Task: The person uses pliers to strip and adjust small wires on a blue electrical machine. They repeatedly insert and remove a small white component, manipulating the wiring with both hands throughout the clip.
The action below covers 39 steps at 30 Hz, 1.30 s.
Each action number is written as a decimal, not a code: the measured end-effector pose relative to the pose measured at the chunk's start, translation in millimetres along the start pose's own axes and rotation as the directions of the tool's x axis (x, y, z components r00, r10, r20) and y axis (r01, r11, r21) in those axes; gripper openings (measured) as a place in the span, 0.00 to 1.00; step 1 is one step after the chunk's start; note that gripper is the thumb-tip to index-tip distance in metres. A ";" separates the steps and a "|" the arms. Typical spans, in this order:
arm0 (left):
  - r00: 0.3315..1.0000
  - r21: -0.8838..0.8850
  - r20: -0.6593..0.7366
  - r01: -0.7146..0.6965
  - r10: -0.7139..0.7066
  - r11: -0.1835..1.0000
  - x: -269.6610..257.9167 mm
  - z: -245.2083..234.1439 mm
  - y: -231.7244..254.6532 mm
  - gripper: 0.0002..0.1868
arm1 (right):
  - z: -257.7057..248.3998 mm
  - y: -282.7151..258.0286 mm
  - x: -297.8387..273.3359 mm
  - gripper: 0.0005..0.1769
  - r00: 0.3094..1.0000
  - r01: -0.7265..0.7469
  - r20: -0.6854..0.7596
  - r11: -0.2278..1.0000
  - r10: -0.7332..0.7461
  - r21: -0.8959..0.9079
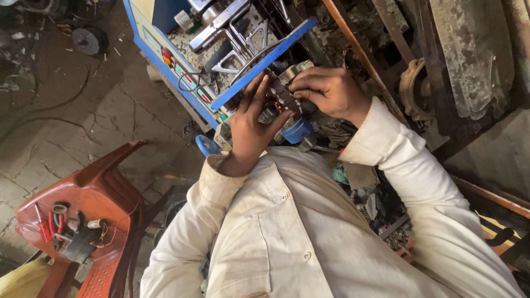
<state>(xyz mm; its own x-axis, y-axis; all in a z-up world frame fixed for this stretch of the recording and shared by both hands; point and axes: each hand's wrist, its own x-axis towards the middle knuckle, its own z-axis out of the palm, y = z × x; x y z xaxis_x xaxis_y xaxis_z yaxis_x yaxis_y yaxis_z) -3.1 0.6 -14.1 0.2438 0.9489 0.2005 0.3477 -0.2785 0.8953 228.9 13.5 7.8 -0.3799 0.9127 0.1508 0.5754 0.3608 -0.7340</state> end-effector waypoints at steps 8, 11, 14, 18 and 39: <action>0.999 0.011 0.019 -0.029 0.029 1.000 -5.7 -5.6 -6.3 0.28 | 6.9 -2.1 -17.7 0.12 1.000 0.005 -0.003 0.998 -0.005 0.061; 1.000 -0.016 0.011 -0.028 0.028 0.999 -3.4 -3.8 -6.9 0.27 | 2.7 -8.8 -18.6 0.15 1.000 0.008 0.028 0.998 -0.010 0.057; 0.999 -0.046 0.027 -0.018 0.019 0.999 -1.3 -4.7 -6.3 0.28 | 1.0 -17.6 -18.9 0.19 0.999 0.027 0.042 1.000 -0.027 0.000; 0.999 -0.092 0.047 -0.017 0.021 0.996 0.1 -5.7 -3.4 0.29 | 2.0 -18.6 -22.6 0.22 0.997 0.060 0.048 0.995 -0.056 -0.077; 0.998 -0.145 0.054 0.027 -0.019 0.989 0.4 -2.8 -1.4 0.39 | 23.9 11.4 -46.2 0.15 0.982 -0.153 -0.072 0.964 0.172 0.219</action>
<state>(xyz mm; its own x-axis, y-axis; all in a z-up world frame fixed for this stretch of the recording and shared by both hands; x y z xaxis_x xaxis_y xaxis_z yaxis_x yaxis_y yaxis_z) -6.0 1.8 -14.2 0.2853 0.9447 0.1619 0.2191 -0.2287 0.9485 235.7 -29.2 -23.3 -0.2221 0.9725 0.0697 0.4540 0.1664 -0.8753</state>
